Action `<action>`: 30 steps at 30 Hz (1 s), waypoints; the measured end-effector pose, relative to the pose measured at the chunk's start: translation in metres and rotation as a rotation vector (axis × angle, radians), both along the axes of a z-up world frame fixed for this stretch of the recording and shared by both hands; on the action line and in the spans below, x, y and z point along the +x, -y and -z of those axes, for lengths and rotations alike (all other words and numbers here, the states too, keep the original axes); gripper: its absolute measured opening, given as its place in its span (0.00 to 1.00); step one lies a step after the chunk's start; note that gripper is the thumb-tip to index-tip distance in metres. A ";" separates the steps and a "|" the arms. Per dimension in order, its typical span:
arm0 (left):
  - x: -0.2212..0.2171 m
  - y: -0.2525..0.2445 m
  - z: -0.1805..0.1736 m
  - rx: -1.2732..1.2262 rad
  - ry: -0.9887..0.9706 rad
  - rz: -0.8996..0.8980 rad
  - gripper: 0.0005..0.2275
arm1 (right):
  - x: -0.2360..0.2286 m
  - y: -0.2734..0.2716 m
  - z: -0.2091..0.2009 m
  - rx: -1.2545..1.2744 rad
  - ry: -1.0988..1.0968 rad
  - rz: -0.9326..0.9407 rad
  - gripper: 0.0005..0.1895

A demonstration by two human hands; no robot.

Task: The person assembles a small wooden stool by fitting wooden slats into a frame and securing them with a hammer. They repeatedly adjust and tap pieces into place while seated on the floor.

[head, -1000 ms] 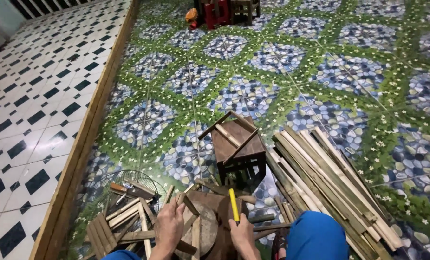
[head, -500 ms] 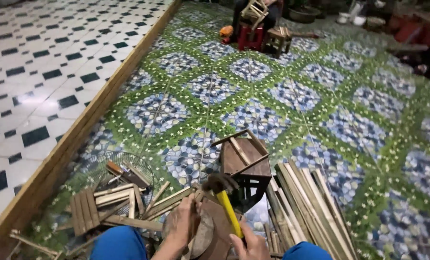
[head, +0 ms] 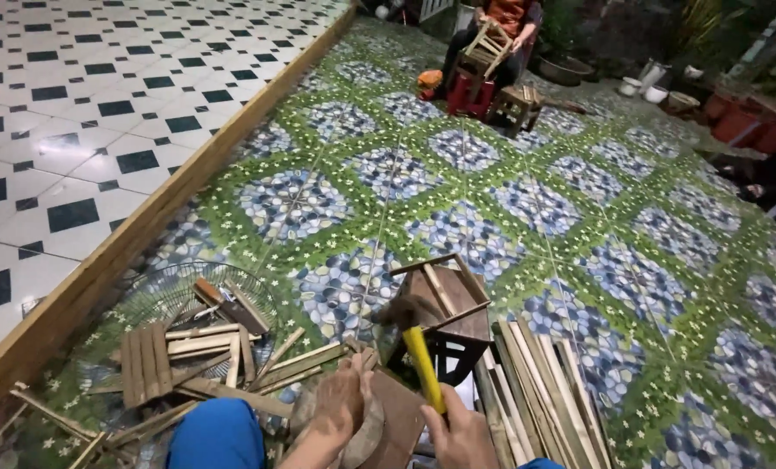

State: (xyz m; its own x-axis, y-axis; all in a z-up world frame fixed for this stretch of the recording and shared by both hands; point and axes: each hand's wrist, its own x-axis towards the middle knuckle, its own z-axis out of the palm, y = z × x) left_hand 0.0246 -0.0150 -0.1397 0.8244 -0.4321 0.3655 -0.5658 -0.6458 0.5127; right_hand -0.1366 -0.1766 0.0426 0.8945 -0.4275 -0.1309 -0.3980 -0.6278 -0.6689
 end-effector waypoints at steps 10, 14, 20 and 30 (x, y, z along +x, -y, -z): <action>-0.007 0.026 -0.046 0.347 -0.487 -0.013 0.11 | 0.008 -0.018 -0.028 -0.010 -0.171 0.009 0.17; -0.002 0.034 0.029 0.396 -0.155 -0.065 0.18 | 0.012 0.006 0.041 -0.034 -0.141 0.017 0.13; 0.005 0.037 0.126 0.749 0.855 -0.434 0.28 | 0.008 -0.009 -0.022 0.013 -0.076 0.071 0.11; -0.016 0.012 -0.059 0.099 -0.340 -0.035 0.21 | 0.011 0.014 0.065 -0.061 0.114 0.052 0.19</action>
State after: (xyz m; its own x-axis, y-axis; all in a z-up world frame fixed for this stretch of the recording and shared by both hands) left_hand 0.0089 -0.0271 -0.0806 0.9067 -0.4210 0.0252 -0.3499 -0.7176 0.6021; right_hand -0.1261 -0.1905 -0.0225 0.8783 -0.4780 -0.0024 -0.3551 -0.6491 -0.6727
